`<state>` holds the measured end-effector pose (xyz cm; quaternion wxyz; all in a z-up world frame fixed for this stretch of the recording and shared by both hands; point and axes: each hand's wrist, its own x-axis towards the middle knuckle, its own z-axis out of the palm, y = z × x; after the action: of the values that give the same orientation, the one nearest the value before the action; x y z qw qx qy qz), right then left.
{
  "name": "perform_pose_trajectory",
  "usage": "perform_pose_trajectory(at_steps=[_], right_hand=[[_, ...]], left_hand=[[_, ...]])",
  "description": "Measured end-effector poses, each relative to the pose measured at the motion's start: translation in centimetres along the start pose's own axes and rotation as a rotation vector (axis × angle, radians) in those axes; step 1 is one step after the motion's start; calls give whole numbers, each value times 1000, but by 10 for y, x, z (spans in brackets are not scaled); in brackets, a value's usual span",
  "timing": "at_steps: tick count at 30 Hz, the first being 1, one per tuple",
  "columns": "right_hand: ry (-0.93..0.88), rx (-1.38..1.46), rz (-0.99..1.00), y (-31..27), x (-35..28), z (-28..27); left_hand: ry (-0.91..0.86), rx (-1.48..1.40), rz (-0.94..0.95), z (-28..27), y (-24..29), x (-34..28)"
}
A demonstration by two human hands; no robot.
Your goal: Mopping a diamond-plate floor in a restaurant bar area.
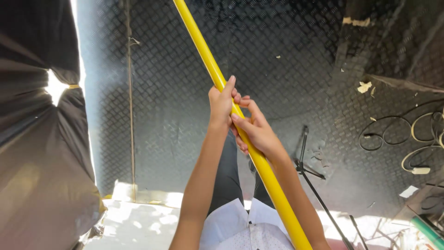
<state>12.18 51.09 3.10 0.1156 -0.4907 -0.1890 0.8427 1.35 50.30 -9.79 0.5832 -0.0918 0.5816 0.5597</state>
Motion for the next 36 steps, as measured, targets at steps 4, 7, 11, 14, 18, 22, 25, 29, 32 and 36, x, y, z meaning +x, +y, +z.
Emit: perform_pose_trajectory(at_steps=[4,7,11,14,18,22,25,29,32,36], right_hand=[[-51,41,-43,-33,44,25],[-40,18,-11,-51,53,34],[-26,-6,3,-52,58,30],[-29,6,1,-46,69,22],[37,-96,27,-45,68,15],[0,-81,-8,-38,54,3],[-19,-133,-53,-25,28,-15],[-26,-159,-99,-13,-32,-37],[-11,-201,-122,9,-92,-62],[38,-259,-156,54,-174,-98]], left_hand=[[6,-78,-7,12,56,35],[19,-112,-16,20,70,42],[-4,-121,-7,26,75,31],[18,-88,-12,30,81,31],[48,50,-20,32,76,33],[18,55,18,28,51,37],[31,90,25,34,34,14],[24,44,29,55,10,-46],[-1,67,62,64,-27,-101],[-38,73,64,67,-98,-173]])
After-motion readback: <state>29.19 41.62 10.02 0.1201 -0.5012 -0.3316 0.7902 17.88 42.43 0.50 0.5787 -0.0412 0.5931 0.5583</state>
